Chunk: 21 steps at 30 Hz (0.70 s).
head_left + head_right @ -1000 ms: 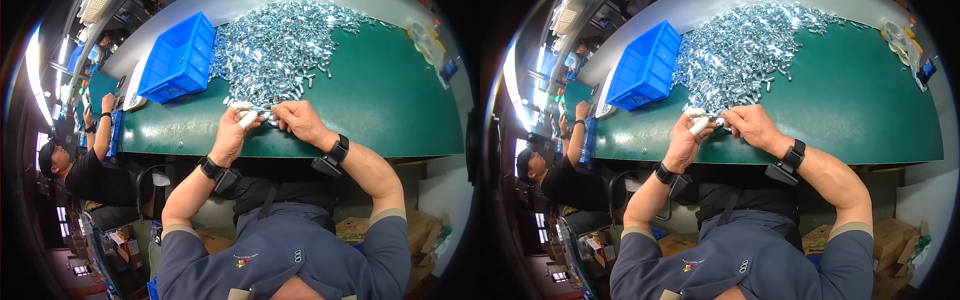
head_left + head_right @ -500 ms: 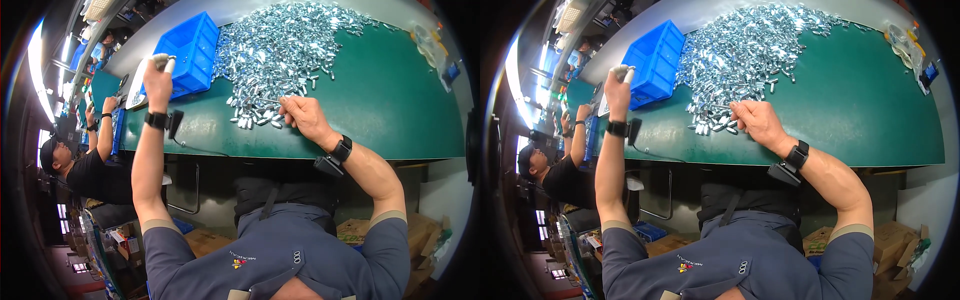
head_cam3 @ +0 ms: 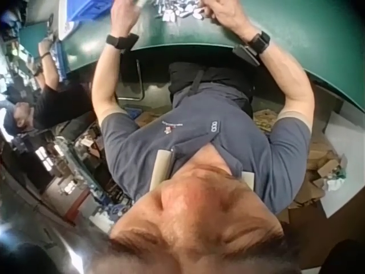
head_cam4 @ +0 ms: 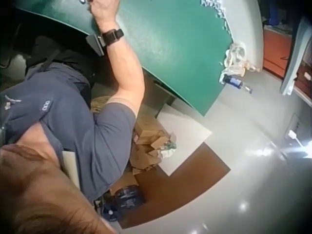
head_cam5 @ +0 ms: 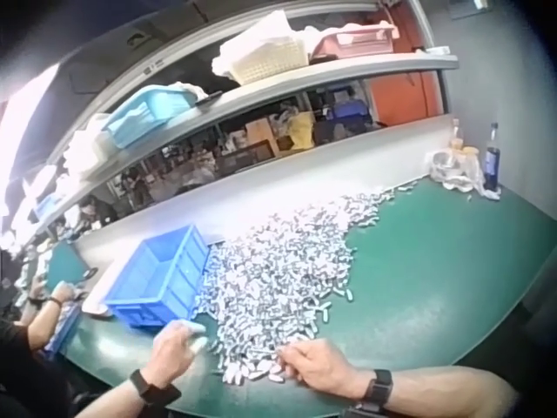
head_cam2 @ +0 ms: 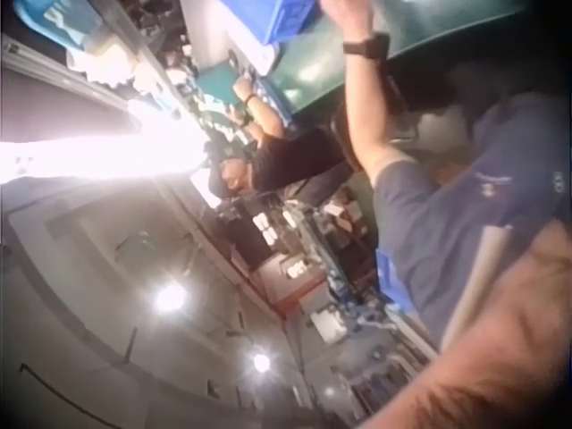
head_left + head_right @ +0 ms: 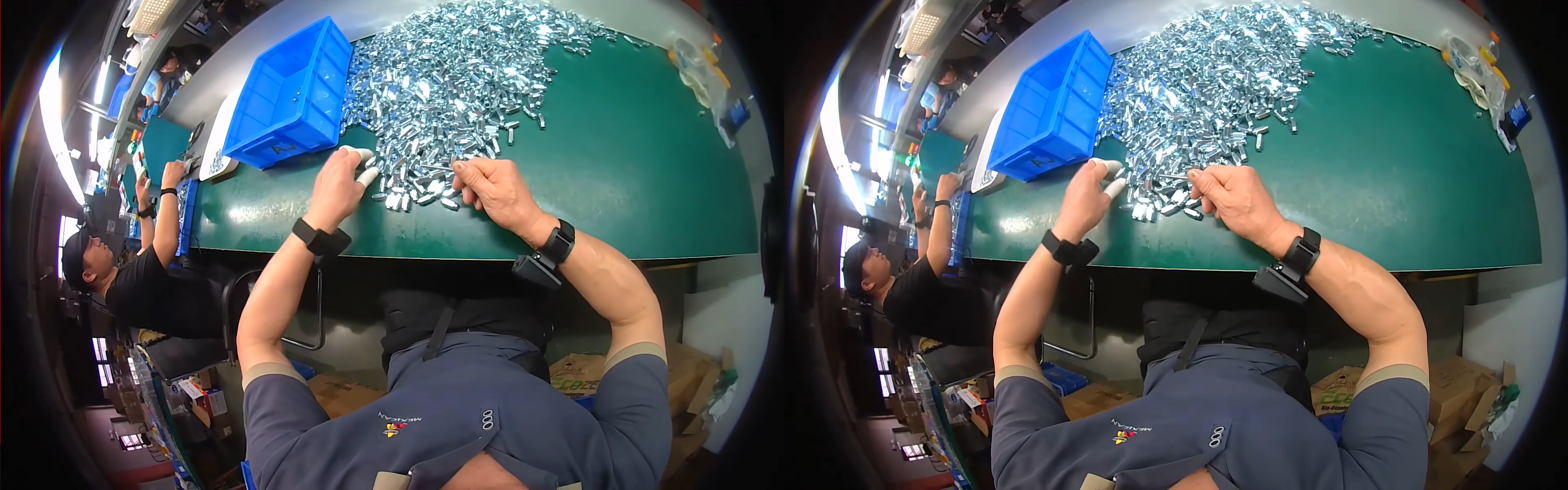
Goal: The person picks up a metal part and a pin from the table, fits the pin into the part by hand, and places the assembled unit into a blue bin, repeating the process several times.
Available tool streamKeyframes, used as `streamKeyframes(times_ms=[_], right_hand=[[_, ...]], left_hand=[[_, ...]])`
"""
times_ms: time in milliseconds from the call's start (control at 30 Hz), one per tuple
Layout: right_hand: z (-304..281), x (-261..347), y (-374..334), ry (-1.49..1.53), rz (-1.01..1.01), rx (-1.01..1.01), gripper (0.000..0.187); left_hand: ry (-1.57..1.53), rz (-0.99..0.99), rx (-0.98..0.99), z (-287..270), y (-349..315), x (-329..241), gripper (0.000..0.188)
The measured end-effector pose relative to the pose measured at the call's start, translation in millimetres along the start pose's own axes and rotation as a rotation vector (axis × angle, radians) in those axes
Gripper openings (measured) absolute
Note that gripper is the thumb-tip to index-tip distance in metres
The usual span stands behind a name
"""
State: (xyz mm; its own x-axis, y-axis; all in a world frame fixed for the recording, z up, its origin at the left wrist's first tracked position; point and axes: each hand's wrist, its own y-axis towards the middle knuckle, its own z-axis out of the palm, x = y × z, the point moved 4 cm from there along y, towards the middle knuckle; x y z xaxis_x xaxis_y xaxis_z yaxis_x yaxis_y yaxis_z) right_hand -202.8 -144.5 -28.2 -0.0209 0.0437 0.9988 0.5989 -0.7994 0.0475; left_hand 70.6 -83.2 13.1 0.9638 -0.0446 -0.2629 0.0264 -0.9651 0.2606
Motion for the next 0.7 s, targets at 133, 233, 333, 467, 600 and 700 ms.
streamKeyframes(times_ms=[133, 233, 333, 467, 600, 700], right_hand=[[1, 0, 0, 0.011, -0.012, -0.004, 0.047], [1, 1, 1, 0.038, -0.041, 0.016, 0.045], [1, 3, 0, 0.023, -0.048, 0.025, 0.043], [2, 5, -3, 0.009, -0.052, 0.039, 0.042], [3, 8, -4, 0.011, -0.054, 0.057, 0.042], [3, 9, -4, 0.017, -0.053, 0.06, 0.042]], left_hand=[[-0.159, -0.086, -0.046, 8, -8, 14, 0.023], [-0.247, -0.072, -0.056, 8, -21, 16, 0.022], [-0.288, -0.083, -0.052, 4, -26, 11, 0.022], [-0.293, -0.138, -0.038, 2, -30, 12, 0.022], [-0.352, -0.206, -0.039, 4, -33, 18, 0.022], [-0.428, -0.236, -0.036, 4, -32, 16, 0.023]])
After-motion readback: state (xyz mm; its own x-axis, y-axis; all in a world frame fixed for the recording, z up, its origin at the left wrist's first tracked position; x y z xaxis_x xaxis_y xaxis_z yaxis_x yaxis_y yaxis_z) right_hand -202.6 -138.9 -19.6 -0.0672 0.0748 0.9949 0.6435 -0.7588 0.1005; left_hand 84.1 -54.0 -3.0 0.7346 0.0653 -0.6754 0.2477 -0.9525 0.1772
